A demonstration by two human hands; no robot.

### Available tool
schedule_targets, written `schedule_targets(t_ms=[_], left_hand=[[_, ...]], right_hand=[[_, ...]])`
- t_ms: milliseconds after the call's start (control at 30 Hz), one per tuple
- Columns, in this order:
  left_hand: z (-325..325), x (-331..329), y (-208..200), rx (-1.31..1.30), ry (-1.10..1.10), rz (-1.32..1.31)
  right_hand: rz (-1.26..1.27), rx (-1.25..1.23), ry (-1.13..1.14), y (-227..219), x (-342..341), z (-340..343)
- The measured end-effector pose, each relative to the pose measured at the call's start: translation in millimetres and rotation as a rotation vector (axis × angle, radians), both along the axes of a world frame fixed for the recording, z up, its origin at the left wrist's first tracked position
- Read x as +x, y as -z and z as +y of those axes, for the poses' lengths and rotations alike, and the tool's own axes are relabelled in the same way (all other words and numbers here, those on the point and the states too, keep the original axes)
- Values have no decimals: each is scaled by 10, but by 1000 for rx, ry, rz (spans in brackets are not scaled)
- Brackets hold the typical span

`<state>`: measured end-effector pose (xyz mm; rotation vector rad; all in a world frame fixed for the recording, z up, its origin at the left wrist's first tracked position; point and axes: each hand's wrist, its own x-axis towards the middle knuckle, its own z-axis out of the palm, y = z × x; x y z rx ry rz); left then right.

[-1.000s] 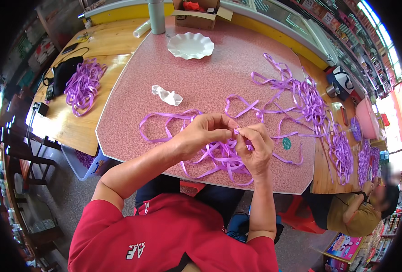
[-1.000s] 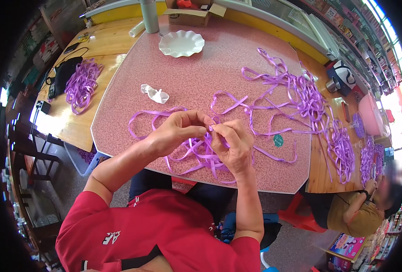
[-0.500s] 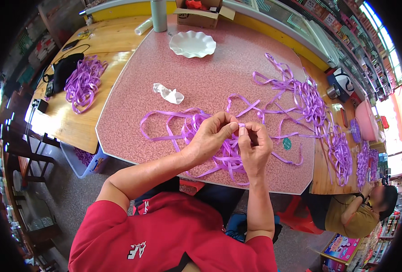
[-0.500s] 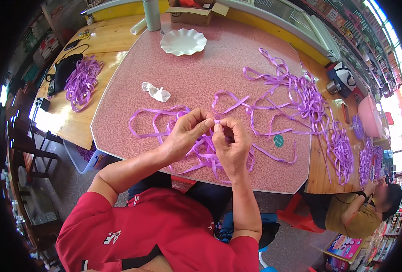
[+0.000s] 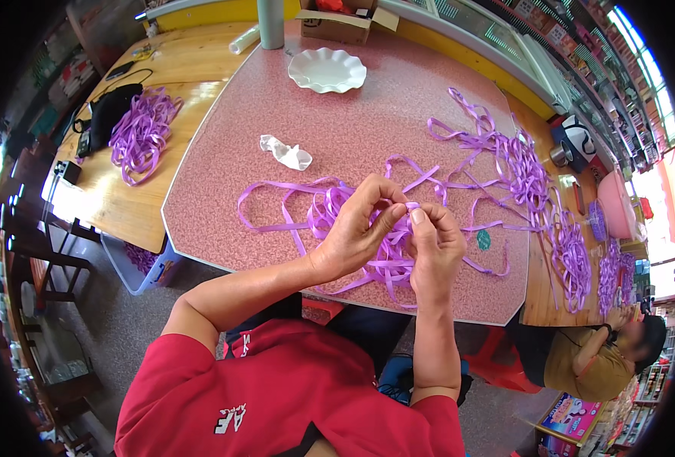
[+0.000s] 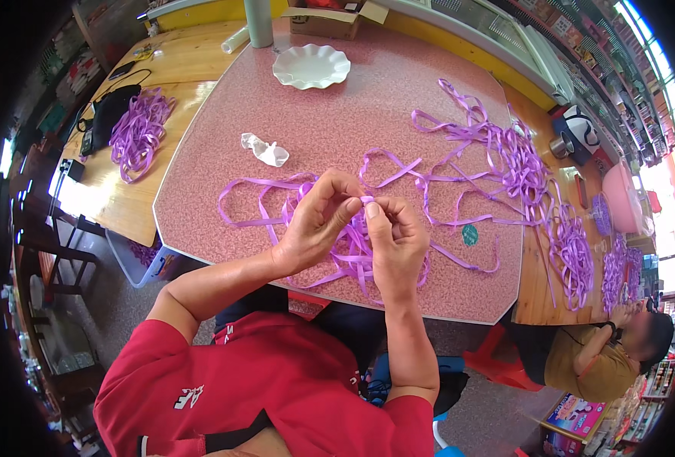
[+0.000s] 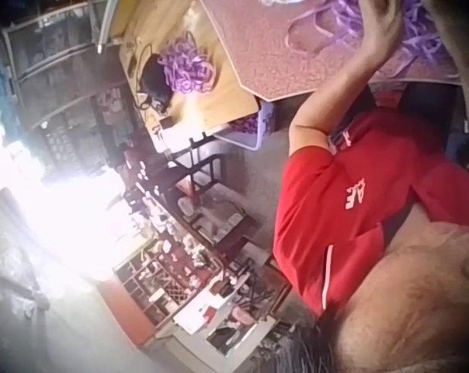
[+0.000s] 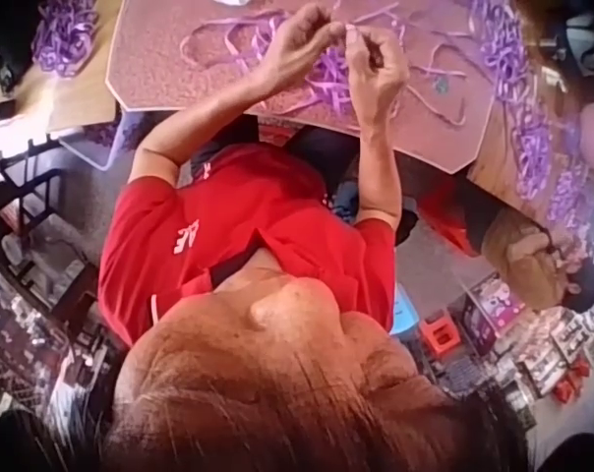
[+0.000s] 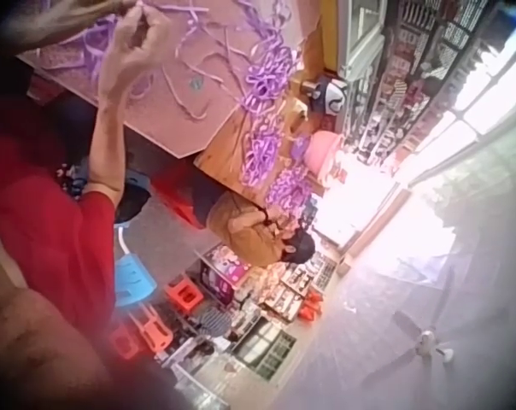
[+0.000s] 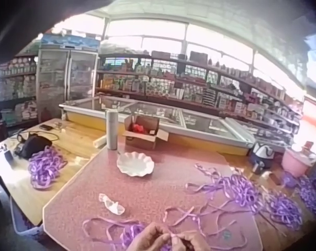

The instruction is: Tying knots in purple plastic ribbons at a table.

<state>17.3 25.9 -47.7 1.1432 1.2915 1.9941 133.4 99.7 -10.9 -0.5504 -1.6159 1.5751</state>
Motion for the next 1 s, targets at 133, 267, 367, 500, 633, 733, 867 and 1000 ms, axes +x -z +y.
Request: schedule_targets(t_ms=[133, 267, 367, 500, 633, 733, 867, 1000], left_hand=[[12, -157, -91, 196, -260, 628], [-59, -275, -195, 241, -380, 1039], [-48, -301, -190, 245, -399, 1069], [-48, -295, -202, 227, -366, 977], [-71, -272, -216, 168, -295, 864], [-92, -257, -227, 118, -219, 764], [-96, -258, -191, 77, -152, 692], [-101, -269, -201, 53, -126, 680]], right_hand=[[90, -420, -140, -21, 39, 36], [101, -547, -247, -32, 86, 97], [82, -558, -252, 3, 87, 135], [57, -543, -266, -29, 107, 156], [-30, -290, -230, -59, 131, 164], [-130, 83, -137, -35, 135, 197], [-175, 285, -54, -74, 145, 170], [-268, 340, -25, -139, 186, 172]])
